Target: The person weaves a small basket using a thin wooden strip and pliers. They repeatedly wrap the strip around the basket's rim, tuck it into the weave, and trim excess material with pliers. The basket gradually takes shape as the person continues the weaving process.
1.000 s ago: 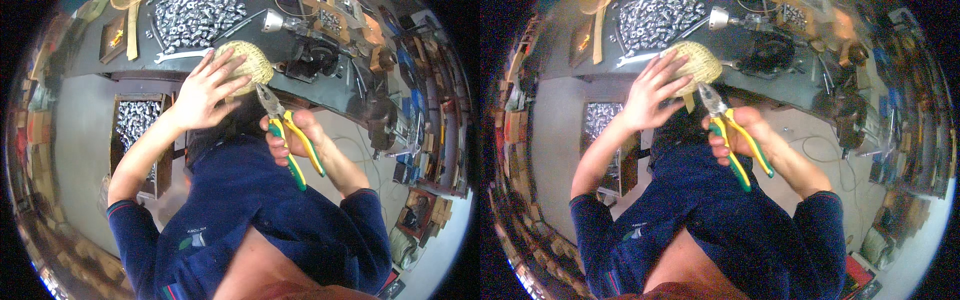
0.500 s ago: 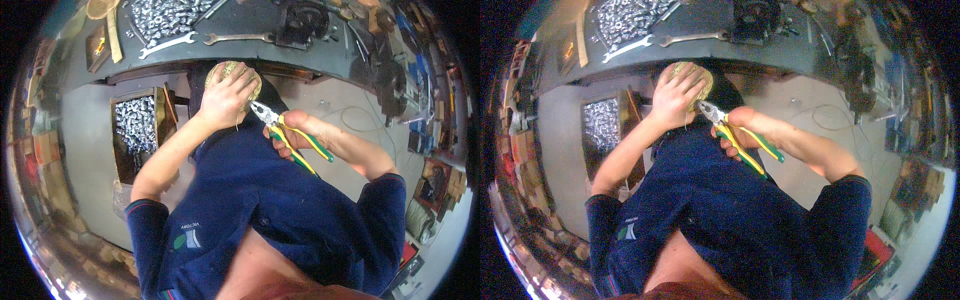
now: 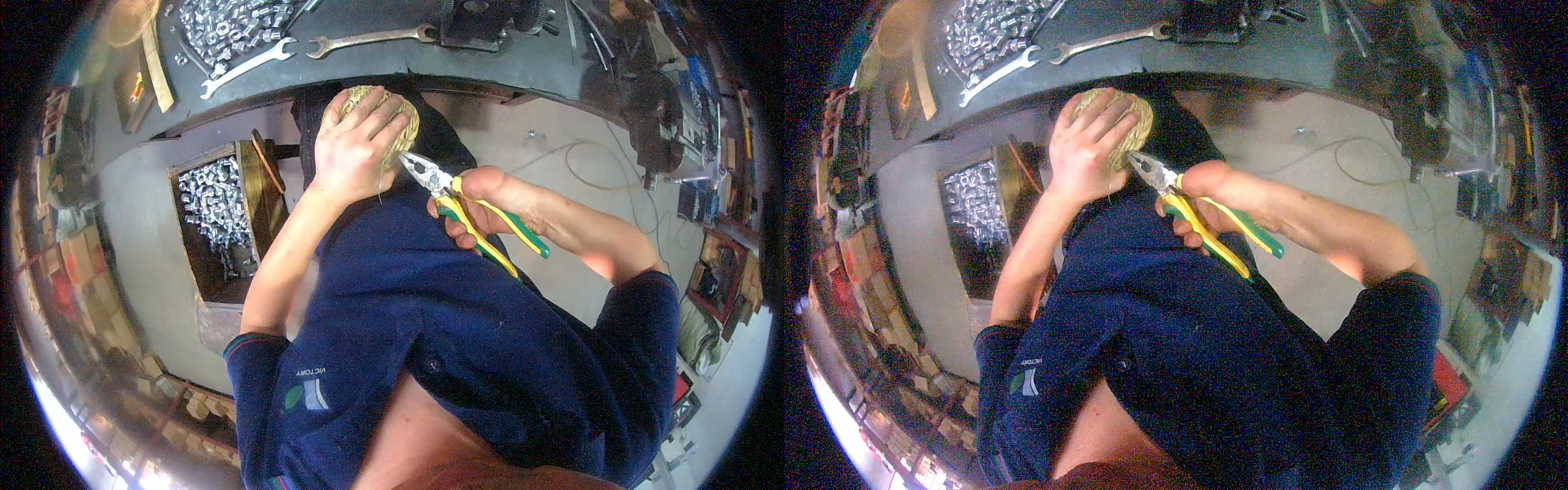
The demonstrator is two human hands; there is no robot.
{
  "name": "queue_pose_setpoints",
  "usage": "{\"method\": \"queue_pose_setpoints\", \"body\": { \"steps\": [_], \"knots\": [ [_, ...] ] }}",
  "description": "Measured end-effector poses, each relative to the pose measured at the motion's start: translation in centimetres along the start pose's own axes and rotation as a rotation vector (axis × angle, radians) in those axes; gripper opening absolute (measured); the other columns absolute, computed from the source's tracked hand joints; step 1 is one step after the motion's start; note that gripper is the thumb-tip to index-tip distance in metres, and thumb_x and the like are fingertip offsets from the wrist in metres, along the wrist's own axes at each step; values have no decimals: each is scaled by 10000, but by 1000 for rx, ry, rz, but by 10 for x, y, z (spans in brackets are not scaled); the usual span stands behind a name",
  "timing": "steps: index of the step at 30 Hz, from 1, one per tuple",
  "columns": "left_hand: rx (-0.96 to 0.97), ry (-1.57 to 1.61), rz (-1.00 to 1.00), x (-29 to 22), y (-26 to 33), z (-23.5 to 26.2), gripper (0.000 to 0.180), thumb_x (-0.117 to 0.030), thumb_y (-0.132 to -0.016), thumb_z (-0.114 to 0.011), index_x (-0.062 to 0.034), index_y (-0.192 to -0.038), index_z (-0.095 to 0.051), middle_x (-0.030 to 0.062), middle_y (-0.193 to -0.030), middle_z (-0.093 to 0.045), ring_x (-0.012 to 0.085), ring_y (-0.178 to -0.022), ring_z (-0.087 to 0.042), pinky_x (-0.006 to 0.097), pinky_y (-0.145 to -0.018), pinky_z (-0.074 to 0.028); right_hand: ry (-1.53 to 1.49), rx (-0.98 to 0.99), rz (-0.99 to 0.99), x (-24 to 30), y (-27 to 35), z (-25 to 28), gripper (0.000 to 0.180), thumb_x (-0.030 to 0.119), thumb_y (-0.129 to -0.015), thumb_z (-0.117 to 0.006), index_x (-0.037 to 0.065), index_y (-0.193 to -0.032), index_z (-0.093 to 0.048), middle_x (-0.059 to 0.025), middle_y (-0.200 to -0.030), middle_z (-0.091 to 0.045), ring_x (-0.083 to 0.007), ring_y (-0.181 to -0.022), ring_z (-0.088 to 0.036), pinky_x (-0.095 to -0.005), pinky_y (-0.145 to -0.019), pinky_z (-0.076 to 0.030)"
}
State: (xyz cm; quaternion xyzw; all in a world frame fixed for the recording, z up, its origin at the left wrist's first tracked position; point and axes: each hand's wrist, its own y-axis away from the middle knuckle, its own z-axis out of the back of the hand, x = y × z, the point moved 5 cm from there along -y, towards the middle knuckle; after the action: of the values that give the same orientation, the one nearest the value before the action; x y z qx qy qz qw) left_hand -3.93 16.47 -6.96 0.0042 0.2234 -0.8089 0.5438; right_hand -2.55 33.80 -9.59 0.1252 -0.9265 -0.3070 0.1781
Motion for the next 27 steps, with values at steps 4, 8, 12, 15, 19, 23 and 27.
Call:
{"method": "queue_pose_setpoints", "body": {
  "steps": [4, 8, 12, 15, 19, 23, 27],
  "knots": [
    [19, -134, 144, 18, 6, -18, 517, -164, -535, -737, -144, -1042, -634, 57, -1108, -616, 243, -1075, -564, 455, -931, -422, -3, 38, -36, -5, -3, 5, 376, 374, -817, -501, 36, -966, -571, -74, -691, -577, -189, -602, -564, -306, -559, -464],
    [-31, 14, 576, 90, 8, 6, 478, -148, -588, -731, -106, -1056, -644, 105, -1043, -649, 280, -971, -616, 390, -863, -490, -315, -197, 41, -29, 27, 32, 421, 399, -791, -498, 21, -970, -548, -95, -699, -519, -202, -601, -514, -339, -537, -439],
    [-78, -16, 396, 80, 37, -5, 504, -145, -590, -687, -87, -1088, -641, 93, -1172, -604, 260, -1129, -546, 400, -968, -429, -1, 64, 128, -2, 18, 21, 523, 493, -779, -550, 62, -1074, -526, -96, -796, -607, -258, -695, -578, -406, -694, -480],
    [-90, 21, 443, 95, 61, -5, 643, -192, -602, -699, -104, -1222, -550, 85, -1295, -520, 264, -1261, -431, 504, -1053, -297, 134, -162, 508, 33, 21, 24, 551, 467, -719, -578, 25, -1043, -520, -129, -753, -613, -290, -736, -594, -378, -708, -488],
    [-31, -32, 448, 94, 73, -13, 755, -239, -622, -723, -122, -1317, -455, 40, -1424, -379, 268, -1341, -309, 594, -1064, -193, 301, -190, 486, 31, 21, 28, 541, 244, -738, -493, -20, -1210, -478, -166, -794, -640, -160, -654, -579, -242, -600, -470],
    [-108, 23, 473, 94, 76, -14, 741, -213, -634, -724, -105, -1306, -433, 119, -1394, -381, 342, -1274, -366, 501, -1020, -332, 281, -264, 264, 19, 21, 30, 590, 143, -716, -478, -21, -1282, -447, -210, -806, -643, -27, -386, -299, -175, -363, -214],
    [-117, -62, 515, 78, 61, -17, 719, -217, -611, -734, -101, -1266, -462, 164, -1324, -418, 379, -1178, -429, 429, -958, -418, 365, -308, 470, 65, 16, 11, 573, 232, -805, -487, -27, -1311, -411, -257, -866, -630, -18, -389, -338, -155, -353, -269]
  ]
}}
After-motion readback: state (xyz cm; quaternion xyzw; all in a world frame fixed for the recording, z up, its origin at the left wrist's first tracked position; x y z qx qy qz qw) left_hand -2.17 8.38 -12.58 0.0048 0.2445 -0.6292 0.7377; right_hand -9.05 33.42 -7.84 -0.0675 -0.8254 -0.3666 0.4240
